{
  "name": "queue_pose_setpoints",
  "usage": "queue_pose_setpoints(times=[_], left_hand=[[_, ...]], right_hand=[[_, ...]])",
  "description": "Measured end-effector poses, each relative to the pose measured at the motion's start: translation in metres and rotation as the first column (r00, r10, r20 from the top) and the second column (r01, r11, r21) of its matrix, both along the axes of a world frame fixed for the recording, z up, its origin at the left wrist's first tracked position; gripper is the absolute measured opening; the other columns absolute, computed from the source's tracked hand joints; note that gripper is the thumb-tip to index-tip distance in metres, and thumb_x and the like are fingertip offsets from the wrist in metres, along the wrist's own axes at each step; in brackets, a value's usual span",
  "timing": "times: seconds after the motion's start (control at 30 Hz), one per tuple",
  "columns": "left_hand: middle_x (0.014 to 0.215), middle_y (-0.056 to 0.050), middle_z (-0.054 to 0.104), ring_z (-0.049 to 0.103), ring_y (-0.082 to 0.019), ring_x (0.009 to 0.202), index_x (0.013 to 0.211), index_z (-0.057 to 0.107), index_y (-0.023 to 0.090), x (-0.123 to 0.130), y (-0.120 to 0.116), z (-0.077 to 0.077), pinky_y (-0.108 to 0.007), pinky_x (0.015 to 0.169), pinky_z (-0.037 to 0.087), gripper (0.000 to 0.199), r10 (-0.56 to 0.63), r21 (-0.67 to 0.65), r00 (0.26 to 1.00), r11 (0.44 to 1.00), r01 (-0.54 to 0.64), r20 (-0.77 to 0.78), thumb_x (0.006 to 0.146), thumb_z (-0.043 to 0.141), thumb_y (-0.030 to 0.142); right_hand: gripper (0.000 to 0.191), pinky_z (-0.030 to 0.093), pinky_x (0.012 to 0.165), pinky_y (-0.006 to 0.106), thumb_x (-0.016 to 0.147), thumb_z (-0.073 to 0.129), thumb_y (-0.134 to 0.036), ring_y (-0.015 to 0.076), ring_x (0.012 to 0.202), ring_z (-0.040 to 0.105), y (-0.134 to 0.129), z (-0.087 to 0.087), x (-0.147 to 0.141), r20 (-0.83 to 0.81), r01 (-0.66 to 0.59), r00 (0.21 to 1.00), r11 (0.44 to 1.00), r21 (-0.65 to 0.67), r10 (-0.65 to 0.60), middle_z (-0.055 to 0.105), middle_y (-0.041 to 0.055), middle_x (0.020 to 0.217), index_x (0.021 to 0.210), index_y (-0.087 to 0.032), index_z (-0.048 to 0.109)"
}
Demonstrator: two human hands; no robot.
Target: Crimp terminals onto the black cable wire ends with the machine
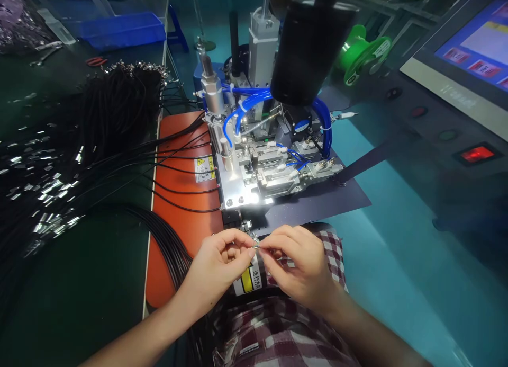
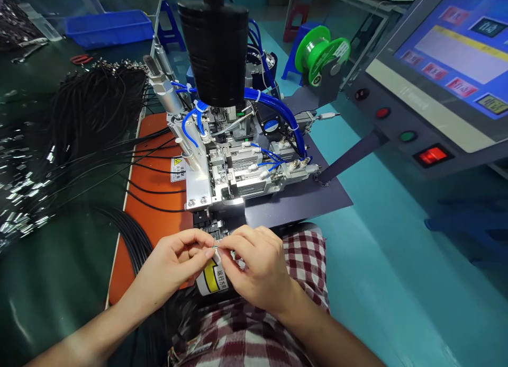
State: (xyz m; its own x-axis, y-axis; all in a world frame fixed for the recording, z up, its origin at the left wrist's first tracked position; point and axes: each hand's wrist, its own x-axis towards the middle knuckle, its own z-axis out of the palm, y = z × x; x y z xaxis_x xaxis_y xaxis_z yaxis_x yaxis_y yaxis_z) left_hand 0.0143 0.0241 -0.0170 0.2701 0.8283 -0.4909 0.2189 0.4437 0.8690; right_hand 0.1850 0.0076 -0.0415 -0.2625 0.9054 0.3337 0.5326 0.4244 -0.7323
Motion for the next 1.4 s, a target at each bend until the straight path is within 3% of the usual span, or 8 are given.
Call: queue_pose_setpoints(times=[0.43, 0.5, 0.63, 0.7, 0.8, 1.03, 1.23, 1.4], left_hand=[[0.056, 0.005, 0.045, 0.039, -0.007, 0.05, 0.083, 0.06, 0.014, -0.001, -0.003, -0.001, -0.018, 0.046, 0.032, 0.012, -0.052, 0.072, 0.998, 0.996, 0.053, -0.021, 0.079, 0.06, 0.026], [0.063, 0.003, 0.051, 0.045, -0.009, 0.057, 0.083, 0.06, 0.015, 0.0, -0.004, -0.001, -0.018, 0.052, 0.037, 0.01, -0.065, 0.114, 0.998, 0.991, 0.067, -0.022, 0.079, 0.06, 0.023], [0.069, 0.002, 0.054, 0.047, -0.01, 0.062, 0.084, 0.059, 0.016, -0.001, -0.006, -0.001, -0.019, 0.056, 0.039, 0.008, -0.082, 0.149, 0.996, 0.985, 0.085, -0.021, 0.08, 0.059, 0.023], [0.069, 0.001, 0.054, 0.048, -0.01, 0.062, 0.084, 0.059, 0.016, -0.001, -0.007, -0.001, -0.019, 0.056, 0.039, 0.008, -0.091, 0.157, 0.996, 0.983, 0.093, -0.021, 0.08, 0.059, 0.023], [0.069, 0.001, 0.055, 0.048, -0.01, 0.061, 0.083, 0.061, 0.016, -0.001, -0.006, 0.0, -0.019, 0.055, 0.039, 0.009, -0.09, 0.147, 0.996, 0.985, 0.093, -0.024, 0.08, 0.059, 0.024], [0.052, 0.007, 0.039, 0.033, -0.006, 0.044, 0.076, 0.06, 0.015, -0.003, -0.001, 0.003, -0.017, 0.04, 0.024, 0.015, -0.092, -0.008, 0.995, 0.996, 0.092, -0.03, 0.076, 0.063, 0.03], [0.045, 0.009, 0.036, 0.027, -0.005, 0.041, 0.073, 0.054, 0.016, -0.004, 0.0, 0.005, -0.016, 0.04, 0.02, 0.019, -0.014, -0.175, 0.995, 0.984, 0.031, 0.099, 0.075, 0.063, 0.032], [0.045, 0.009, 0.036, 0.028, -0.005, 0.041, 0.074, 0.055, 0.016, -0.004, -0.002, 0.002, -0.016, 0.04, 0.021, 0.017, -0.031, -0.128, 0.997, 0.991, 0.039, 0.065, 0.076, 0.062, 0.031]], right_hand=[[0.008, 0.042, 0.054, 0.024, 0.077, 0.059, -0.015, 0.0126, 0.059, 0.051, 0.009, 0.006, 0.001, -0.313, -0.084, 0.947, 0.89, -0.449, -0.068, 0.058, -0.0001, 0.065, 0.07, -0.018, 0.061], [0.008, 0.041, 0.05, 0.023, 0.076, 0.059, -0.017, 0.0114, 0.055, 0.049, 0.012, 0.007, 0.003, -0.363, -0.139, 0.926, 0.807, -0.574, -0.099, 0.056, -0.001, 0.061, 0.068, -0.017, 0.061], [0.01, 0.035, 0.041, 0.019, 0.072, 0.062, -0.023, 0.0078, 0.044, 0.045, 0.021, 0.004, 0.008, -0.504, -0.349, 0.847, 0.539, -0.766, -0.168, 0.051, -0.0035, 0.054, 0.066, -0.015, 0.061], [0.011, 0.033, 0.039, 0.018, 0.071, 0.064, -0.024, 0.0073, 0.043, 0.045, 0.023, 0.0, 0.01, -0.566, -0.432, 0.809, 0.49, -0.757, -0.16, 0.052, -0.0036, 0.053, 0.066, -0.015, 0.062], [0.01, 0.034, 0.04, 0.018, 0.072, 0.064, -0.023, 0.0071, 0.043, 0.044, 0.024, -0.001, 0.01, -0.598, -0.461, 0.79, 0.509, -0.727, -0.139, 0.051, -0.0045, 0.051, 0.067, -0.015, 0.061], [0.007, 0.038, 0.05, 0.021, 0.074, 0.058, -0.011, 0.0083, 0.053, 0.044, 0.019, 0.008, 0.004, -0.504, -0.333, 0.864, 0.727, -0.6, -0.021, 0.053, -0.0032, 0.06, 0.069, -0.015, 0.059], [0.009, 0.04, 0.047, 0.022, 0.081, 0.056, -0.02, 0.0086, 0.05, 0.046, 0.016, 0.003, 0.002, -0.518, -0.321, 0.853, 0.725, -0.609, -0.058, 0.053, -0.0025, 0.061, 0.074, -0.016, 0.059], [0.004, 0.041, 0.052, 0.023, 0.079, 0.058, -0.016, 0.0107, 0.057, 0.049, 0.014, 0.007, 0.002, -0.423, -0.226, 0.906, 0.849, -0.478, 0.003, 0.055, -0.0015, 0.066, 0.076, -0.017, 0.06]])
